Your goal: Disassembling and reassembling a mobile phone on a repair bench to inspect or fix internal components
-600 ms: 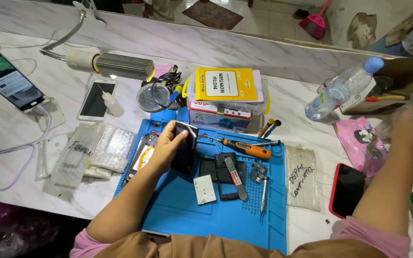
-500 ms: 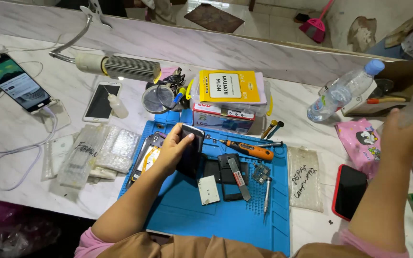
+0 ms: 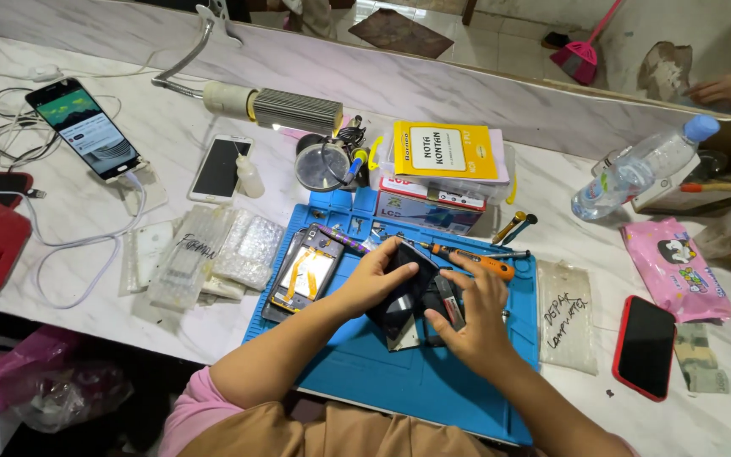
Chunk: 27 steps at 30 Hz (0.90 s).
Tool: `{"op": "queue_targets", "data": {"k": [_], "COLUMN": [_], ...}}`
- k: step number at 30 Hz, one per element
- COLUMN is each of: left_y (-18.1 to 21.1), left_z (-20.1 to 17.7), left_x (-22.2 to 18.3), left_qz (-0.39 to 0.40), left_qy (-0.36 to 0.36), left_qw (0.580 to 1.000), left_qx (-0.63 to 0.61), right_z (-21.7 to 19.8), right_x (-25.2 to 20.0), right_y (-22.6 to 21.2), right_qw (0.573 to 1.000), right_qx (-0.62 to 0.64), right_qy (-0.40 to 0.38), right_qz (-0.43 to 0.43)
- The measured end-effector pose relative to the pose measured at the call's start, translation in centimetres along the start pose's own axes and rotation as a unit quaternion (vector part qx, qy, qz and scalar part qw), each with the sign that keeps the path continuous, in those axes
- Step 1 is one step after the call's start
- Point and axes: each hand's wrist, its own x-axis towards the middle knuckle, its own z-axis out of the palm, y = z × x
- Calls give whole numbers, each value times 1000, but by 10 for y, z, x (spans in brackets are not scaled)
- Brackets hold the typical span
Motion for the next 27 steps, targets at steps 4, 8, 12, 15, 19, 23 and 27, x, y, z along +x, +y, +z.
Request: {"op": "queue_targets", "data": {"k": [4, 8, 12, 15, 19, 23, 27], "left_y": [-38, -10, 20, 22, 20, 20, 23], "left_z": [-9, -4, 1, -1, -2, -4, -2], "left_x": [7, 0, -6, -6, -4, -3, -4], "left_qz": [49, 53, 42, 43, 37, 37, 39], "left_qy": [54, 34, -13, -13, -22, -24, -30], "left_qw": [987, 969, 951, 947, 944, 945, 943], "left_qx": [142, 238, 305, 318, 326, 325, 328], "right_z": [37, 45, 49, 44, 46, 49, 53], "right_x": [-13, -14, -19, -14, -13, -14, -18], "right_y": [34, 44, 55, 54, 57, 61, 66], "right_qw": [991, 982, 988, 990, 988, 988, 987], "right_qx": [103, 144, 124, 111, 118, 115, 106], "right_qy": [9, 50, 78, 85, 93, 93, 101], "right_qz": [85, 114, 49, 2, -25, -49, -60]}}
